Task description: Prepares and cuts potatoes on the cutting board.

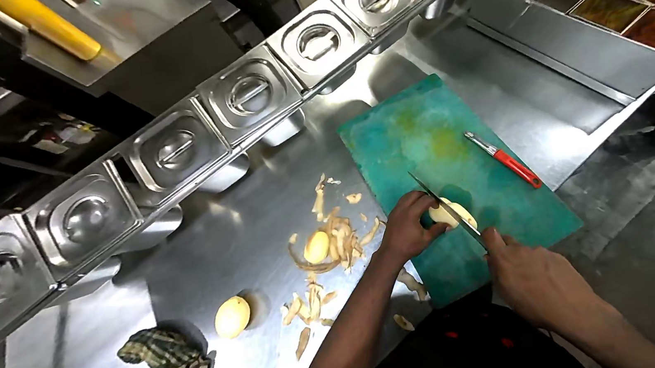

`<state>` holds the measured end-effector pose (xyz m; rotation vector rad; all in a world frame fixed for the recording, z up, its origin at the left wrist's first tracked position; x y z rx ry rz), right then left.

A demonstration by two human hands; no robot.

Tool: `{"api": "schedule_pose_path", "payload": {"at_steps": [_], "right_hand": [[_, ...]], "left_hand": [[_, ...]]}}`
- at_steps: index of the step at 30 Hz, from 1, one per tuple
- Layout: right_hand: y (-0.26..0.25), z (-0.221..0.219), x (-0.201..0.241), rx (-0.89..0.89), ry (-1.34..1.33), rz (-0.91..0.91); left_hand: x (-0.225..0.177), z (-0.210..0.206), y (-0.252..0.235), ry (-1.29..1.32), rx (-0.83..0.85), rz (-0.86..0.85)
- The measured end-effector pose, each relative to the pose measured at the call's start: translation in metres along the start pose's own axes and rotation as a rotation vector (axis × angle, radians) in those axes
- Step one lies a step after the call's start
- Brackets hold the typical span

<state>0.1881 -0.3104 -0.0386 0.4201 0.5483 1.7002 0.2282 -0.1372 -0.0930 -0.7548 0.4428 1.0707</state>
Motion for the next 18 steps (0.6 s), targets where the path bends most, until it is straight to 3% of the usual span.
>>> {"api": "schedule_pose_path", "payload": {"at_steps": [8,14,16,18], "right_hand": [[-0.006,-0.001,0.002,0.047,0.011,-0.011],[-0.023,-0.016,0.004,0.178,-0.028,-0.012],[-0.024,-0.018,0.004,0.194,-0.03,-0.01],[-0.024,-0.018,0.004,0.192,-0.037,-0.013]], "left_hand": [[0.0,0.001,0.001,0.004,-0.032,-0.022],[-0.004,0.005,-0.003,-0.048,-0.027,-0.012],[-0.009,0.01,-0.011,-0.153,0.024,-0.075],[-0.016,0.007,-0.026,-0.214,0.184,-0.174]]}}
Point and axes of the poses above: each hand's wrist, its own y-axis away from the middle knuckle, its own z-axis out of the back of the hand, x = y × z, the point moved 8 cm from there along -y, towards the middle knuckle, and after that the axes turned 11 degrees about -z, right-handed, at the moved point
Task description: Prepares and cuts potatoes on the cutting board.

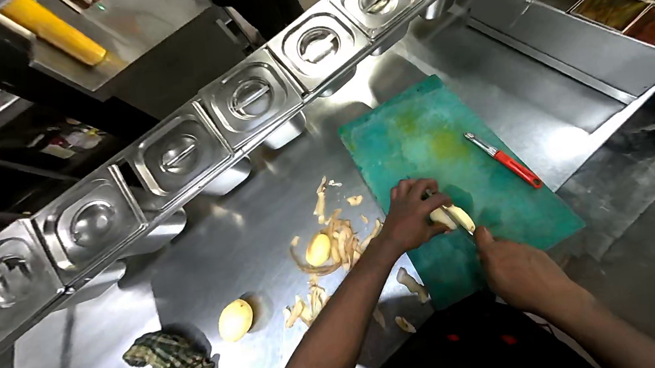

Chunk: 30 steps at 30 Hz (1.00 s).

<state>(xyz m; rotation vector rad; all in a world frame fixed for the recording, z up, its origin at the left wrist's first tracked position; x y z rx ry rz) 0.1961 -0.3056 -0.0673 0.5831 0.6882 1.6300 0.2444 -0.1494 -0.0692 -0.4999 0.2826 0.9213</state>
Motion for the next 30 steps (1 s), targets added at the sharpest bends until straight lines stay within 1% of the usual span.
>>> {"api": "schedule_pose_path", "payload": {"at_steps": [2,4,7,9,11,13,16,20,24,27,30], "right_hand": [[0.001,0.0,0.0,-0.015,-0.003,-0.002],[0.002,-0.001,0.002,-0.037,0.0,0.001],[0.003,0.001,0.002,-0.046,0.004,0.006],[0.001,0.004,-0.001,-0.084,0.007,0.027],[-0.003,0.01,-0.008,-0.131,0.003,0.061],[-0.008,0.017,-0.014,-0.159,0.016,0.106],[-0.01,0.027,-0.025,-0.129,0.05,0.142],[-0.006,0.033,-0.056,-0.101,0.081,0.134],[-0.019,0.036,-0.095,-0.166,0.073,0.14],[-0.027,0.039,-0.123,-0.252,-0.052,0.219],[-0.023,0.037,-0.138,-0.293,-0.292,0.278]], "left_hand": [[-0.006,-0.006,-0.02,-0.009,0.25,-0.092],[-0.007,-0.017,-0.034,0.013,0.474,-0.134],[-0.007,-0.029,-0.046,0.046,0.635,-0.19],[-0.008,-0.031,-0.05,0.051,0.683,-0.216],[-0.005,-0.031,-0.052,0.032,0.687,-0.222],[0.002,-0.027,-0.052,0.008,0.69,-0.186],[0.012,-0.019,-0.051,-0.061,0.686,-0.122],[0.036,-0.004,-0.045,-0.101,0.629,-0.052],[0.066,0.011,-0.035,-0.047,0.514,0.058],[0.075,0.018,-0.024,-0.03,0.398,0.183],[0.074,0.017,-0.009,-0.026,0.302,0.37]]}}
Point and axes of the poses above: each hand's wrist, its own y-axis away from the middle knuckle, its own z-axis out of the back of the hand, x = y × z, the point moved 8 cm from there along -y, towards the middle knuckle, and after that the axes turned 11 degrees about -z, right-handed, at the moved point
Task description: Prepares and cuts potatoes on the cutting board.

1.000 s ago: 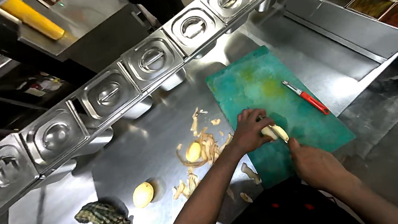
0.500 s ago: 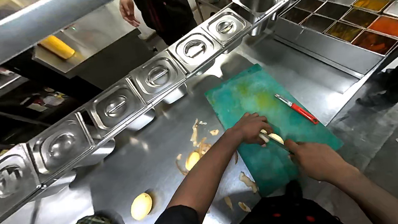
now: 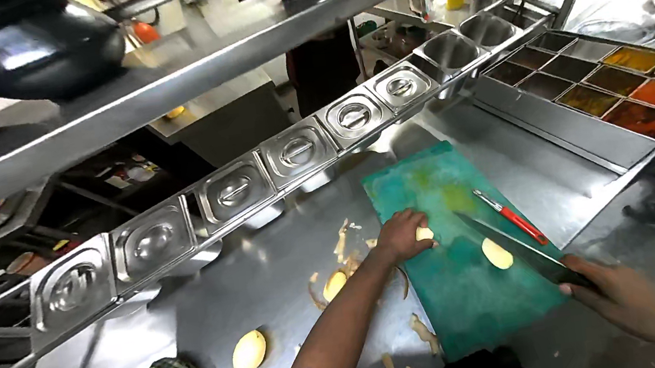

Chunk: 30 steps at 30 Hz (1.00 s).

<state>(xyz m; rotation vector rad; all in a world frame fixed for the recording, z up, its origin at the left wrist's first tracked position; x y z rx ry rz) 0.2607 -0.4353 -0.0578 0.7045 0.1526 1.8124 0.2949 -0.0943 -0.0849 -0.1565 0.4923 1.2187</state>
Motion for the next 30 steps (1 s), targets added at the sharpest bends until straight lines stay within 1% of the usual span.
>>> {"api": "schedule_pose_path", "payload": {"at_steps": [2,4,8,10,12,14,17,20,26,30], "right_hand": [[0.012,-0.009,0.011,0.033,-0.13,-0.06],[0.021,-0.028,0.033,0.091,-0.176,-0.13],[0.023,-0.057,0.079,0.078,-0.034,-0.171],[0.02,-0.065,0.095,0.126,0.055,-0.19],[0.018,-0.071,0.106,0.177,0.107,-0.198],[0.019,-0.074,0.113,0.188,0.136,-0.201],[0.021,-0.07,0.115,0.136,0.161,-0.206],[0.027,-0.069,0.123,0.073,0.185,-0.168],[0.035,-0.069,0.132,0.071,0.237,-0.137],[0.037,-0.069,0.135,0.084,0.264,-0.142]], "left_hand": [[-0.004,-0.006,0.013,0.009,-0.037,0.086],[-0.004,-0.011,0.031,0.028,-0.088,0.148],[0.001,-0.014,0.061,0.204,-0.274,0.215],[-0.003,-0.016,0.065,0.252,-0.326,0.204],[-0.006,-0.016,0.063,0.263,-0.331,0.199],[-0.007,-0.016,0.061,0.267,-0.312,0.208],[-0.006,-0.016,0.058,0.265,-0.292,0.21],[-0.005,-0.018,0.056,0.266,-0.257,0.214],[-0.006,-0.015,0.053,0.239,-0.205,0.199],[-0.005,-0.015,0.053,0.249,-0.214,0.199]]}}
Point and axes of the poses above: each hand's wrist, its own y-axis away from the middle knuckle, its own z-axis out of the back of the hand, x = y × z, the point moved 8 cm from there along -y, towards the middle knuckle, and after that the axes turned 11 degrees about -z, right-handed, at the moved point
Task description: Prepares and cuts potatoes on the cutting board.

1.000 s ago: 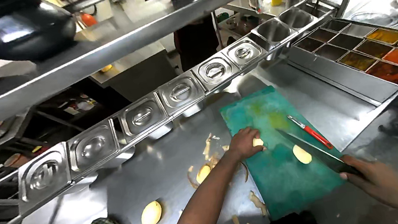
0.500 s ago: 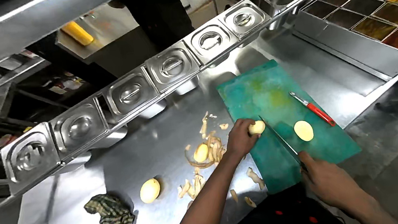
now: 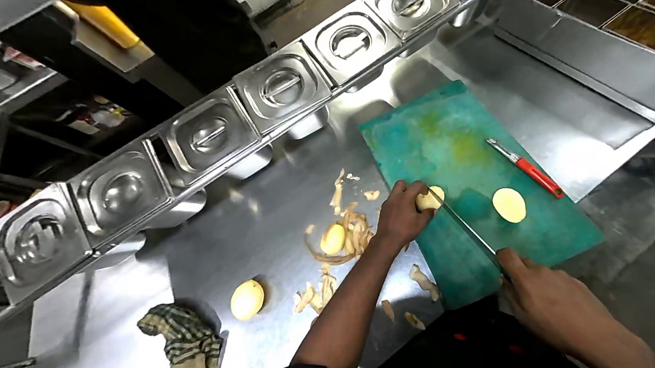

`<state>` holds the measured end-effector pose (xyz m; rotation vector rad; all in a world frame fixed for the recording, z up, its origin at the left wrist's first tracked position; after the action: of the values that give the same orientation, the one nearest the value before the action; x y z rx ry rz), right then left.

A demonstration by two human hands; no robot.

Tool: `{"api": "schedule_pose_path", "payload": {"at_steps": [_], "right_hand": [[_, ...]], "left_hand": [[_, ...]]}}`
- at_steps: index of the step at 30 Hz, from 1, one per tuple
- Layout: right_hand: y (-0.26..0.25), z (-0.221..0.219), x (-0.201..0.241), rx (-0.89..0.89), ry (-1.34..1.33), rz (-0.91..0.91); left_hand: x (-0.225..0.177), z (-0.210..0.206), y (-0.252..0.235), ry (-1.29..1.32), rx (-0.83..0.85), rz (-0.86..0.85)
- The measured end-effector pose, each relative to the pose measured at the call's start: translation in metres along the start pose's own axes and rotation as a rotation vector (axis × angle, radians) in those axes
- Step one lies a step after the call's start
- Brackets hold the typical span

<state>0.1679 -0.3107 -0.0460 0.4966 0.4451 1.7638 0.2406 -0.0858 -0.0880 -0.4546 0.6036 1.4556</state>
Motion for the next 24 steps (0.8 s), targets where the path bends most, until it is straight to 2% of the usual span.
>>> {"api": "schedule_pose_path", "payload": {"at_steps": [5,7,11,13,19,24], "right_hand": [[-0.008,-0.001,0.008,0.233,0.054,-0.105],[-0.013,-0.01,0.009,0.272,0.045,-0.128],[-0.02,-0.007,0.004,0.269,-0.045,-0.091],[-0.02,0.0,0.002,0.202,-0.097,-0.066],[0.003,0.003,0.017,0.07,0.025,-0.031],[0.007,0.007,0.025,0.147,0.077,-0.072]], "left_hand": [[0.002,-0.001,0.0,0.0,-0.023,-0.019],[0.002,-0.002,0.002,0.006,-0.04,-0.04],[0.008,0.0,0.006,0.042,-0.107,-0.094],[0.009,0.002,0.006,0.073,-0.137,-0.114],[0.01,0.002,0.007,0.074,-0.151,-0.125],[0.011,0.003,0.01,0.081,-0.209,-0.156]]}}
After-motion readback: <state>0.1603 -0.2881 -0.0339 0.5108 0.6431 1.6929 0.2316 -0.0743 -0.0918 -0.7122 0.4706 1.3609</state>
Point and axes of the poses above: each hand's wrist, its own y-axis away from the middle knuckle, its own z-axis out of the back of the hand, x = y × z, the point moved 8 cm from there along -y, towards the middle knuckle, and after that the axes turned 11 degrees about -z, right-handed, at the moved point
